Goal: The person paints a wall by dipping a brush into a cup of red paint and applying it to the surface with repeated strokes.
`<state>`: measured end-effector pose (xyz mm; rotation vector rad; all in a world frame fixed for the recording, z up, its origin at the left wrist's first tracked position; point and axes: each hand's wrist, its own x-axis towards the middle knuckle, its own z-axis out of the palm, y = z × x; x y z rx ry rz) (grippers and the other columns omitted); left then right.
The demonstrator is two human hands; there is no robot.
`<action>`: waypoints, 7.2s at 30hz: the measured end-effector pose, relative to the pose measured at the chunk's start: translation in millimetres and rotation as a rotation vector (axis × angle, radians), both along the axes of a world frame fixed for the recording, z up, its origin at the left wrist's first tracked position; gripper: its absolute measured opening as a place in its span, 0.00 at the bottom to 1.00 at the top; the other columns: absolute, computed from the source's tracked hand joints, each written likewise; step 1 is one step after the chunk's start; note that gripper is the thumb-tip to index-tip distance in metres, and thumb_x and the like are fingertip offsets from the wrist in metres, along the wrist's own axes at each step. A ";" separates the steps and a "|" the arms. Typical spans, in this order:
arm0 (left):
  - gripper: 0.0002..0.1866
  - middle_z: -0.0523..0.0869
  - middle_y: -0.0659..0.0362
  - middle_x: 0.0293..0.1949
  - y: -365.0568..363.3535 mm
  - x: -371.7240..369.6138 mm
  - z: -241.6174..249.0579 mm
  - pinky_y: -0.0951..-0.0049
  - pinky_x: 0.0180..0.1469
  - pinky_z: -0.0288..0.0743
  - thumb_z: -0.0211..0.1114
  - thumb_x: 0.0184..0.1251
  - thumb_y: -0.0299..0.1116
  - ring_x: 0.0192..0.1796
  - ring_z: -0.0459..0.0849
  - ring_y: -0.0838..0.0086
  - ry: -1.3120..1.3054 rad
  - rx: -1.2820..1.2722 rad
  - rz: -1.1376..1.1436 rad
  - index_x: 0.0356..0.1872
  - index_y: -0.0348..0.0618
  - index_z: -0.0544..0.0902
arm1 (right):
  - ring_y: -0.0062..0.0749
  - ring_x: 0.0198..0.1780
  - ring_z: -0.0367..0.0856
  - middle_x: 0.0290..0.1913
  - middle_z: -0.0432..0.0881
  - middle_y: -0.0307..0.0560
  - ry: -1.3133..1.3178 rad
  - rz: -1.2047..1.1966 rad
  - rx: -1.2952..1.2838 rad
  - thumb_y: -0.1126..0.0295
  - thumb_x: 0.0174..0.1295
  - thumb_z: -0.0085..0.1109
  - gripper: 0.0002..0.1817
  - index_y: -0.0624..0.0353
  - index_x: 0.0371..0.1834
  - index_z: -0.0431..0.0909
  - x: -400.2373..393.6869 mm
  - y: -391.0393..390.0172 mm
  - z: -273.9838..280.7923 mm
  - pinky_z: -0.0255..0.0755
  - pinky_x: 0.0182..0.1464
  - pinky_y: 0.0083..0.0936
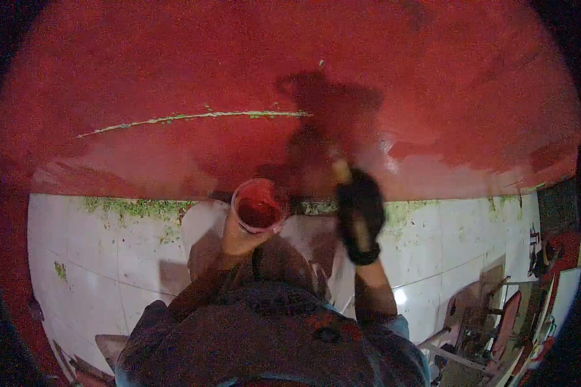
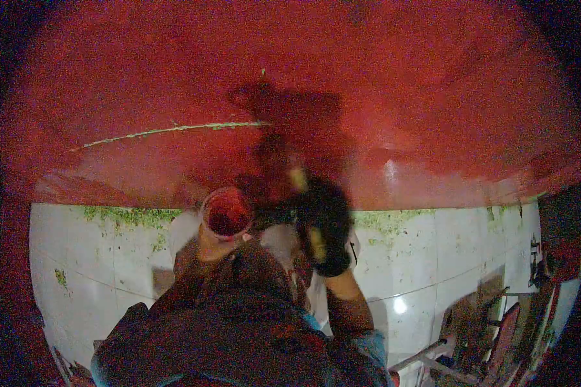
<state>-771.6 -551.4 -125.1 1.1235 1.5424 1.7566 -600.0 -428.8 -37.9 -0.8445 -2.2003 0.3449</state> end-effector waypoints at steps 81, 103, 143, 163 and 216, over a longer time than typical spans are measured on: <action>0.43 0.73 0.53 0.52 10.1 12.1 -9.4 0.67 0.58 0.64 0.78 0.32 0.28 0.55 0.72 0.67 0.122 0.137 -0.067 0.57 0.39 0.66 | 0.38 0.35 0.79 0.32 0.80 0.49 -0.099 0.141 -0.171 0.69 0.51 0.60 0.09 0.61 0.33 0.76 -36.6 -30.3 17.9 0.71 0.38 0.29; 0.47 0.72 0.54 0.54 14.4 10.2 -2.3 0.66 0.62 0.62 0.79 0.27 0.27 0.58 0.70 0.68 0.091 0.103 0.021 0.57 0.39 0.64 | 0.38 0.28 0.76 0.27 0.77 0.51 -0.183 0.008 0.071 0.74 0.52 0.50 0.14 0.67 0.42 0.74 11.6 6.9 -8.1 0.67 0.32 0.29; 0.48 0.71 0.53 0.54 23.3 -8.3 -5.0 0.66 0.60 0.61 0.78 0.30 0.33 0.57 0.70 0.67 0.189 0.027 0.145 0.59 0.36 0.62 | 0.33 0.39 0.74 0.36 0.79 0.48 0.450 -0.294 0.020 0.75 0.56 0.52 0.08 0.65 0.37 0.77 -34.3 13.9 3.7 0.67 0.43 0.30; 0.43 0.72 0.54 0.50 -27.1 -61.3 -7.7 0.69 0.53 0.70 0.77 0.35 0.32 0.49 0.75 0.66 0.150 -0.120 0.376 0.57 0.39 0.62 | 0.42 0.47 0.74 0.46 0.76 0.51 0.074 0.258 -0.306 0.69 0.51 0.60 0.20 0.61 0.48 0.74 -61.1 -14.3 -15.2 0.67 0.50 0.33; 0.48 0.68 0.51 0.54 -25.3 -45.8 12.5 0.65 0.57 0.65 0.79 0.32 0.32 0.56 0.69 0.64 0.231 -0.119 0.461 0.58 0.39 0.60 | 0.46 0.48 0.75 0.44 0.78 0.54 0.238 0.147 -0.204 0.57 0.51 0.58 0.22 0.60 0.46 0.75 -72.6 -11.1 54.1 0.68 0.50 0.35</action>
